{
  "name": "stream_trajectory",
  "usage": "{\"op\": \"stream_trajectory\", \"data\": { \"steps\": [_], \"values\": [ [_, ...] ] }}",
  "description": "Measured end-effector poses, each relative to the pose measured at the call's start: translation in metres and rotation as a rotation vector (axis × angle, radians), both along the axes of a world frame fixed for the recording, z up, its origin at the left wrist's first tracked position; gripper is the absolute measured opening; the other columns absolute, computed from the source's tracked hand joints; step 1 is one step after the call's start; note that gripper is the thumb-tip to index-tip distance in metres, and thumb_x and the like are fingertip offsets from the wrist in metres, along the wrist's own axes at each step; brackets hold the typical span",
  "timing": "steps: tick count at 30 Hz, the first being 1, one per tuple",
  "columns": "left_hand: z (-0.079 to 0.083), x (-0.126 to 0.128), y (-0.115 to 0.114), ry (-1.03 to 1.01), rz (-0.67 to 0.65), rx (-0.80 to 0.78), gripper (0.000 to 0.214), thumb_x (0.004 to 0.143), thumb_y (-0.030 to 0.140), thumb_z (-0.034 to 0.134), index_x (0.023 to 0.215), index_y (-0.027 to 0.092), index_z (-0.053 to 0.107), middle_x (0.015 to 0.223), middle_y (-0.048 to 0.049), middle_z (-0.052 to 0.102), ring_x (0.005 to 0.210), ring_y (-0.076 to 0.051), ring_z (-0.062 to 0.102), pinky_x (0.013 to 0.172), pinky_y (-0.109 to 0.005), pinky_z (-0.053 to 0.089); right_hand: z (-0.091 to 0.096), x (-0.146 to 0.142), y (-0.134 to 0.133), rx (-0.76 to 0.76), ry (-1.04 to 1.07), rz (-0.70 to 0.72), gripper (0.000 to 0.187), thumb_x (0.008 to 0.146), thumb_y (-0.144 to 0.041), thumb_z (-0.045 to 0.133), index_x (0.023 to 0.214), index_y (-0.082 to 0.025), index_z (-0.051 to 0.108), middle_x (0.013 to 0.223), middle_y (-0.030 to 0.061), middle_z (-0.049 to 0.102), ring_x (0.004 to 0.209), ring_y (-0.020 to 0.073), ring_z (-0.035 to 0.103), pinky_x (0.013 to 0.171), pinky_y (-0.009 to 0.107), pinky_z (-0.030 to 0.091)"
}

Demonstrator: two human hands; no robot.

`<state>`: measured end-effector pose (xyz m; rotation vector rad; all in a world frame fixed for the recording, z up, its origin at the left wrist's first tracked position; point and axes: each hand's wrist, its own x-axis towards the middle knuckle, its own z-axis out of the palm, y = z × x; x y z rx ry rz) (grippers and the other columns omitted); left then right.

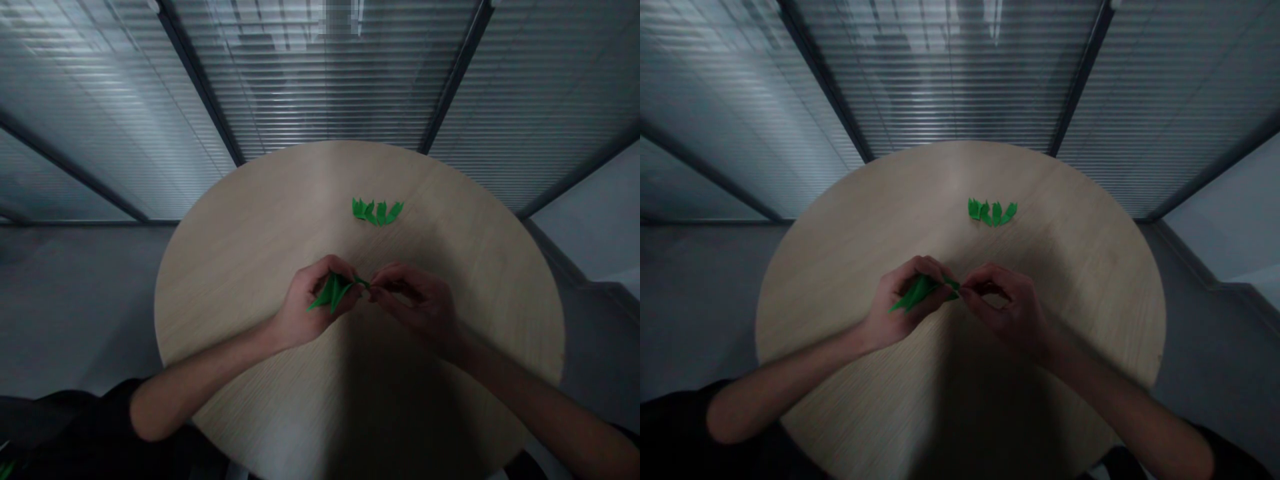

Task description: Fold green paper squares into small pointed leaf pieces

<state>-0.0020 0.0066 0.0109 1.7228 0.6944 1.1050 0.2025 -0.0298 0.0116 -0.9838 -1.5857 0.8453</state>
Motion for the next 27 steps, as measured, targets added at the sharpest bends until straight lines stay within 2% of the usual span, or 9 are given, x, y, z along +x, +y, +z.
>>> {"op": "stream_trajectory", "data": {
  "steps": [4,13,20,27],
  "values": [
    [-0.0002,-0.0001,-0.0004,0.007,0.035,0.000,0.015,0.089,0.020,0.074,0.092,0.019,0.059,0.089,-0.0038,0.070,0.075,-0.014,0.065,0.065,-0.026,0.053,-0.0001,0.0005,-0.0005,-0.069,0.045,0.022,0.008,0.086,-0.019,0.076,0.092,-0.022,0.071,0.086,0.0006,0.076,0.076,0.0139,0.077,0.074,0.024,0.064],
    [-0.0007,-0.0010,-0.0008,0.028,0.046,-0.014,0.015,0.090,0.021,0.073,0.092,0.019,0.058,0.090,-0.0038,0.070,0.076,-0.014,0.066,0.067,-0.027,0.052,0.0003,0.0016,0.0005,-0.136,0.075,0.010,0.005,0.086,-0.021,0.077,0.087,-0.022,0.071,0.078,0.0000,0.075,0.070,0.0130,0.075,0.068,0.022,0.062],
    [0.0001,-0.0005,-0.0011,0.035,0.053,-0.044,0.013,0.090,0.022,0.072,0.093,0.020,0.060,0.090,-0.0038,0.070,0.076,-0.015,0.065,0.066,-0.027,0.052,0.0000,-0.0006,-0.0005,-0.034,0.051,0.016,0.014,0.084,-0.018,0.079,0.093,-0.023,0.070,0.085,-0.0012,0.077,0.074,0.0128,0.077,0.072,0.022,0.064],
    [0.0001,-0.0014,0.0000,0.037,-0.023,-0.002,0.015,0.089,0.021,0.076,0.096,0.020,0.062,0.090,-0.0037,0.070,0.078,-0.014,0.065,0.067,-0.026,0.051,-0.0017,-0.0009,0.0007,0.010,-0.011,-0.010,0.008,0.087,-0.015,0.073,0.086,-0.022,0.069,0.080,-0.0007,0.073,0.071,0.0127,0.074,0.069,0.023,0.062]
  ]
}}
